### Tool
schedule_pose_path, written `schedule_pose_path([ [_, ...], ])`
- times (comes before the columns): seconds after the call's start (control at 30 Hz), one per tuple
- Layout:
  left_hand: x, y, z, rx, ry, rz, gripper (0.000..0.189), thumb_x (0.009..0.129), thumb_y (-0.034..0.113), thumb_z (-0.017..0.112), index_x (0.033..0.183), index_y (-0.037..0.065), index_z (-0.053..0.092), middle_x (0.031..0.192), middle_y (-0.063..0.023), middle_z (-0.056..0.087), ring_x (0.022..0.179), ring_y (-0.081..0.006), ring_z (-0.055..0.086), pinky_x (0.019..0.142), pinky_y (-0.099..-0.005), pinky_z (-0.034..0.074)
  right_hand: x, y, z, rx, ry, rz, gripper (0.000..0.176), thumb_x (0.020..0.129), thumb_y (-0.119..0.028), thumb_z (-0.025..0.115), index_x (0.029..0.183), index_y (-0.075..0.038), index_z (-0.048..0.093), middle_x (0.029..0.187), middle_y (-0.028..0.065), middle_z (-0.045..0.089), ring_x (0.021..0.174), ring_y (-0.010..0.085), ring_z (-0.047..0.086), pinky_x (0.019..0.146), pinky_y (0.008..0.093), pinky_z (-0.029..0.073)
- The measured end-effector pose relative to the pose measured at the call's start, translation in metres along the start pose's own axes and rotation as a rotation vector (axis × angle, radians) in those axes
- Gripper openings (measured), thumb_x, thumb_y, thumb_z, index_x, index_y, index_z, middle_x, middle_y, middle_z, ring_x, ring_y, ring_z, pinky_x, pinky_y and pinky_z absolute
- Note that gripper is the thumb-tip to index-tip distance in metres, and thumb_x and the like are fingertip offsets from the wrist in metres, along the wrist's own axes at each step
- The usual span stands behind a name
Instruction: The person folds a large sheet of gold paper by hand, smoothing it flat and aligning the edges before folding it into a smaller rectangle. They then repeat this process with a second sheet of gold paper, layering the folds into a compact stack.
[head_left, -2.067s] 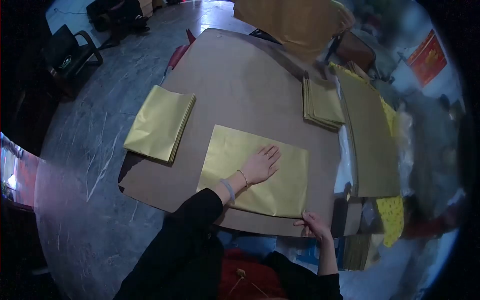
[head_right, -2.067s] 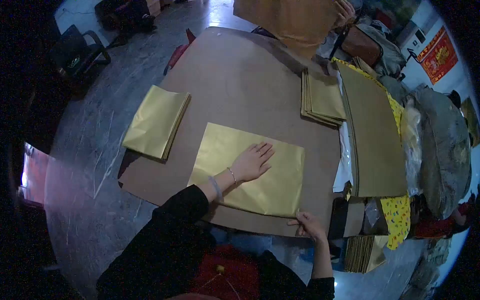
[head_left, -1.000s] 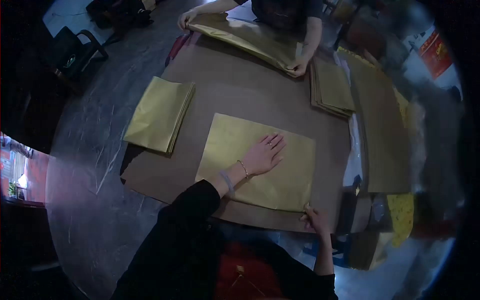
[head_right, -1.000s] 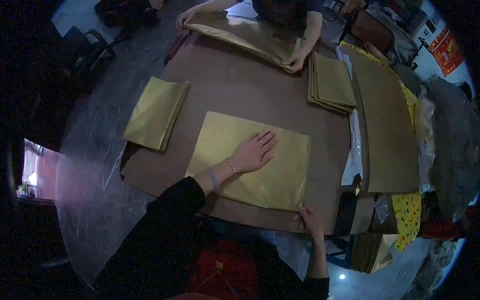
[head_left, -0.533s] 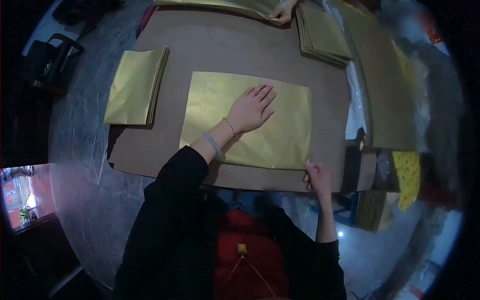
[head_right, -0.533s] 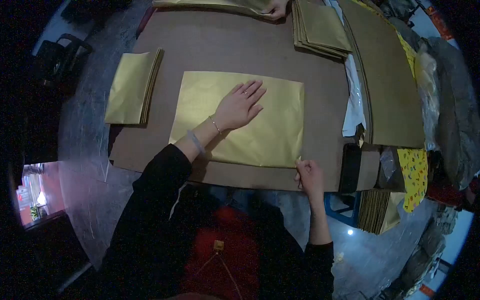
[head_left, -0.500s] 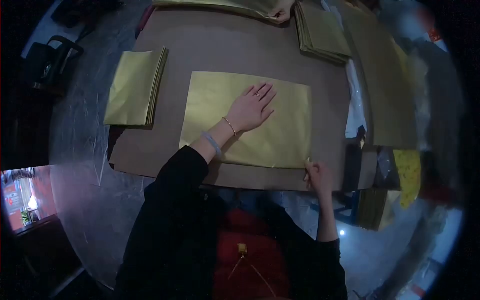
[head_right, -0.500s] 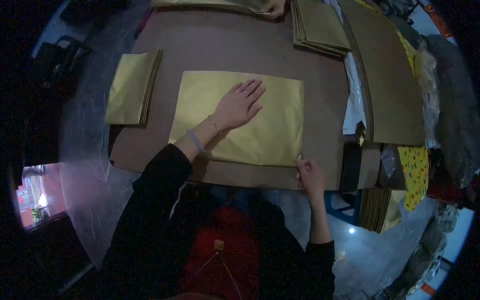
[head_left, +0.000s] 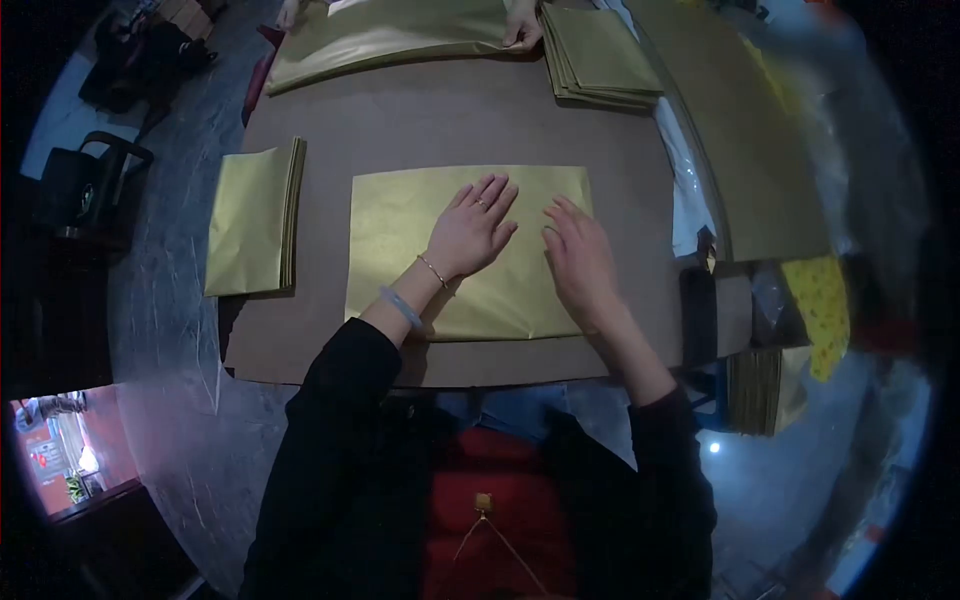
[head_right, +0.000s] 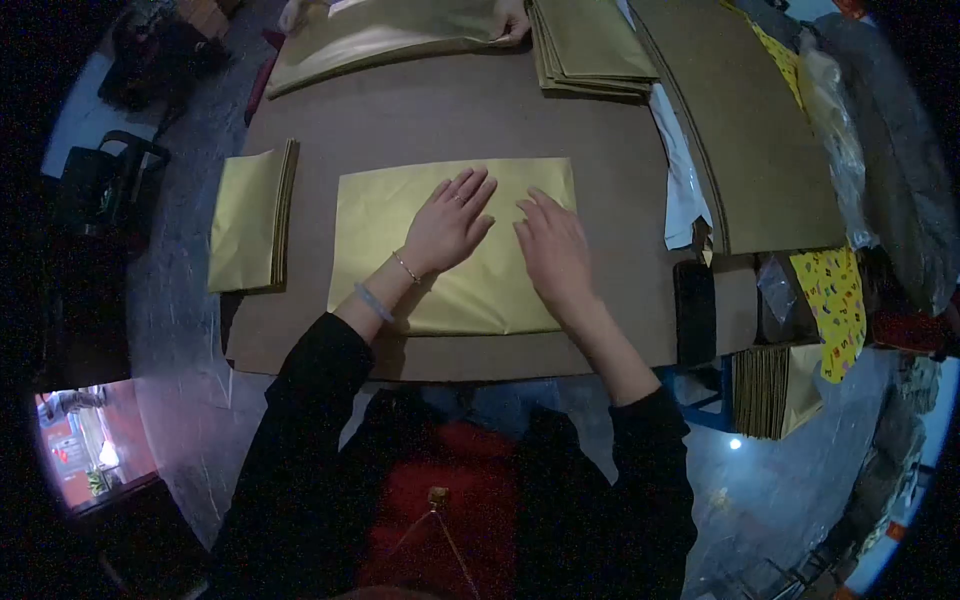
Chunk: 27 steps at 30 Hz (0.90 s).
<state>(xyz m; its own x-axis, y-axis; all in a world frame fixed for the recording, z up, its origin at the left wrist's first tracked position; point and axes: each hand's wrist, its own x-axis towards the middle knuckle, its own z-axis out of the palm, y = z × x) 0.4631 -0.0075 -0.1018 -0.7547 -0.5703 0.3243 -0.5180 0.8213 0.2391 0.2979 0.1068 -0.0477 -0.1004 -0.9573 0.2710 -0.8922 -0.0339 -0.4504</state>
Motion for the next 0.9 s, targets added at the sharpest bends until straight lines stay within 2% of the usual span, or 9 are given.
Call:
schedule_pose_path([
  [0.07,0.0,-0.001,0.0,0.007,0.003,0.011,0.053,0.093,0.037,0.04,0.134,0.004,0.041,0.141,-0.0164,0.039,0.132,-0.0307,0.035,0.109,-0.0434,0.027,0.019,-0.007,0.02,-0.046,-0.102,-0.071,0.043,0.095,-0.026,0.044,0.133,-0.007,0.041,0.141,0.0126,0.038,0.132,0.0286,0.033,0.109,0.0449,0.023],
  [0.1,0.0,0.0,-0.001,0.003,-0.016,-0.012,0.053,0.094,0.037,0.038,0.134,0.003,0.041,0.14,-0.0167,0.04,0.132,-0.031,0.035,0.109,-0.0434,0.027,0.025,-0.001,0.032,-0.085,-0.165,-0.062,0.047,0.096,-0.028,0.041,0.137,-0.006,0.034,0.145,0.0129,0.033,0.136,0.0274,0.028,0.111,0.0466,0.021],
  [0.17,0.0,0.0,0.0,-0.027,-0.027,-0.017,0.053,0.094,0.037,0.038,0.134,0.003,0.041,0.14,-0.0162,0.04,0.132,-0.0311,0.035,0.11,-0.0431,0.026,0.026,0.019,0.057,-0.084,-0.117,-0.045,0.048,0.097,-0.029,0.041,0.138,-0.005,0.035,0.145,0.0126,0.032,0.136,0.0268,0.028,0.111,0.0458,0.021],
  [0.3,0.0,0.003,-0.007,-0.046,-0.027,-0.022,0.053,0.094,0.037,0.04,0.136,0.005,0.04,0.141,-0.0152,0.039,0.132,-0.0299,0.034,0.11,-0.0417,0.025,0.019,0.041,0.043,-0.222,-0.168,-0.015,0.051,0.098,-0.033,0.034,0.14,-0.006,0.033,0.149,0.0092,0.029,0.138,0.0242,0.026,0.112,0.044,0.02],
  [0.37,-0.001,0.003,-0.005,-0.08,-0.039,-0.034,0.053,0.094,0.037,0.04,0.136,0.005,0.04,0.142,-0.0149,0.039,0.132,-0.0295,0.034,0.111,-0.0414,0.024,0.016,0.051,0.035,-0.271,-0.147,0.061,0.05,0.097,-0.033,0.035,0.14,-0.005,0.033,0.148,0.0093,0.029,0.137,0.0241,0.027,0.112,0.0453,0.02],
  [0.4,-0.002,0.003,-0.006,-0.069,-0.032,-0.028,0.054,0.094,0.037,0.039,0.137,0.005,0.039,0.142,-0.0152,0.038,0.133,-0.0292,0.033,0.111,-0.0415,0.024,0.014,0.054,0.032,-0.277,-0.09,0.062,0.05,0.098,-0.032,0.035,0.14,-0.005,0.033,0.148,0.0095,0.029,0.136,0.0248,0.028,0.112,0.0473,0.019],
  [0.57,-0.002,0.004,-0.007,-0.057,-0.042,-0.038,0.053,0.095,0.036,0.039,0.138,0.005,0.037,0.144,-0.0156,0.035,0.134,-0.0304,0.032,0.109,-0.0425,0.026,0.013,0.055,0.036,-0.313,-0.056,0.092,0.051,0.097,-0.031,0.037,0.141,-0.006,0.032,0.149,0.0082,0.028,0.136,0.0247,0.028,0.112,0.0484,0.019],
  [0.8,-0.003,0.004,-0.005,-0.045,-0.019,-0.023,0.051,0.095,0.036,0.038,0.136,0.005,0.04,0.142,-0.016,0.037,0.132,-0.0299,0.034,0.109,-0.0418,0.026,0.016,0.056,0.035,-0.356,-0.063,0.148,0.059,0.094,-0.038,0.039,0.143,-0.008,0.028,0.152,0.0055,0.02,0.14,0.0228,0.021,0.113,0.0493,0.015],
  [0.9,-0.002,0.002,-0.003,-0.04,-0.015,-0.013,0.05,0.095,0.035,0.039,0.136,0.005,0.04,0.144,-0.0151,0.036,0.133,-0.0297,0.033,0.11,-0.0421,0.026,0.016,0.059,0.038,-0.36,-0.047,0.138,0.06,0.092,-0.038,0.042,0.143,-0.009,0.028,0.152,0.0058,0.021,0.14,0.0228,0.02,0.113,0.0492,0.014],
])
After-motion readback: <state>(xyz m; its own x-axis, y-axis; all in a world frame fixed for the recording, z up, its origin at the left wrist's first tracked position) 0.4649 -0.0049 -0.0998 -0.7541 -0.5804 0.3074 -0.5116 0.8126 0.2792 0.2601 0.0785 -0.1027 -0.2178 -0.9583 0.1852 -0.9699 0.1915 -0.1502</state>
